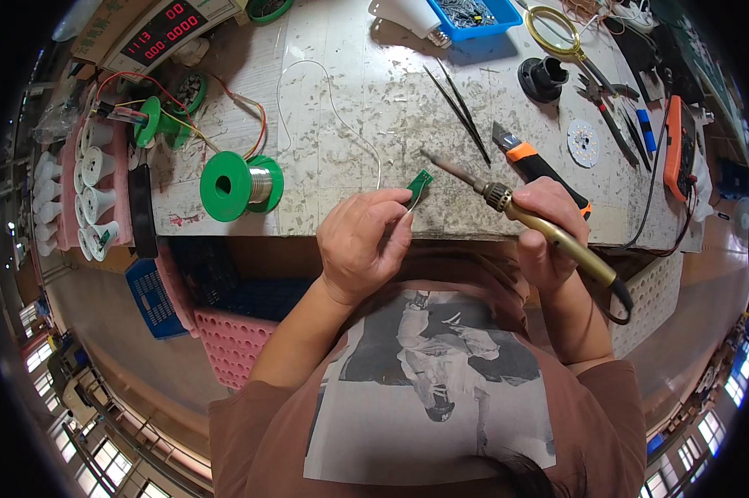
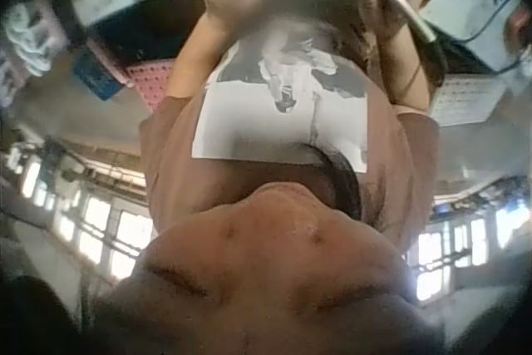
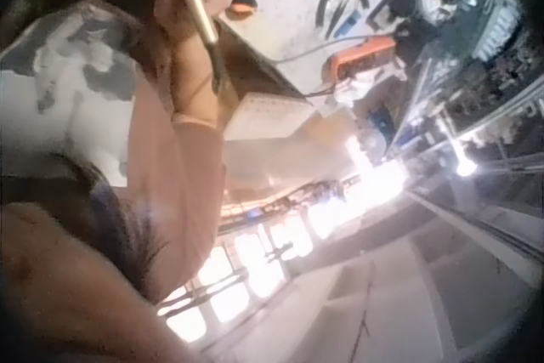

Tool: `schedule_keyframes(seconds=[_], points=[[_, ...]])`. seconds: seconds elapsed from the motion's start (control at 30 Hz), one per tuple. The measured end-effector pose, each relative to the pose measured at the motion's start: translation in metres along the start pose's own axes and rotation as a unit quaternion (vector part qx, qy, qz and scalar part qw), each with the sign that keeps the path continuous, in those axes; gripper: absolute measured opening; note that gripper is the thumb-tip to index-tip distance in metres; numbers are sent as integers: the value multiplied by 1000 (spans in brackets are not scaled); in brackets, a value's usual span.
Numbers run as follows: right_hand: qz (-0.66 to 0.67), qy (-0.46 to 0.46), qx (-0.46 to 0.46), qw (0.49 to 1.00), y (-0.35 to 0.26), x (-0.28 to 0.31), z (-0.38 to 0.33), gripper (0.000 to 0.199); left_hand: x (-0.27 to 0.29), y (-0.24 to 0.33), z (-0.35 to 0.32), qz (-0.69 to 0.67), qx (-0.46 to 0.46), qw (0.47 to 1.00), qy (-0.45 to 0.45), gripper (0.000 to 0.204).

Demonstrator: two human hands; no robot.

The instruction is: The person solders wires onto a PCB using a soldering iron, then assembles an LED light bulb housing. The wires are stripped with a wire stripper and manipulated with tweezers during the process.

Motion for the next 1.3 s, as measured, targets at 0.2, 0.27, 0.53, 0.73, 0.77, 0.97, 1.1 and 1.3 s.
schedule_keyframes(seconds=[0.2,0.27,0.53,0.73,0.77,0.97,1.1,1.3], points=[[84,-14,-37,996,6,5,-3,18,-1,-1,-1,3,-3,1000,-1,13],[82,-17,-44,996,6,4,-3,18,-1,-2,-1,-1,-3,1000,7,13],[69,-27,-62,995,7,1,0,16,-2,-3,0,4,-16,1000,9,16],[75,-22,-63,995,9,1,0,17,-2,-2,1,15,-21,1000,6,17],[76,-20,-66,995,8,1,0,17,-2,-2,1,19,-21,1000,4,18],[77,-15,-61,995,8,2,0,17,-4,-3,1,28,-24,999,8,18],[76,-15,-62,995,9,3,0,17,-4,-1,2,35,-21,999,6,18],[75,-16,-58,995,8,3,-1,17,-6,-2,3,40,-22,999,11,18]])
Point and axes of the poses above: each hand's wrist, its own z-axis towards the middle knuckle, its own x-axis out of the back of the hand, y = z × x, the point moved 1 cm from there along z, towards the middle knuckle, and after that the axes turned 4 degrees about y, right-handed, at the moved point
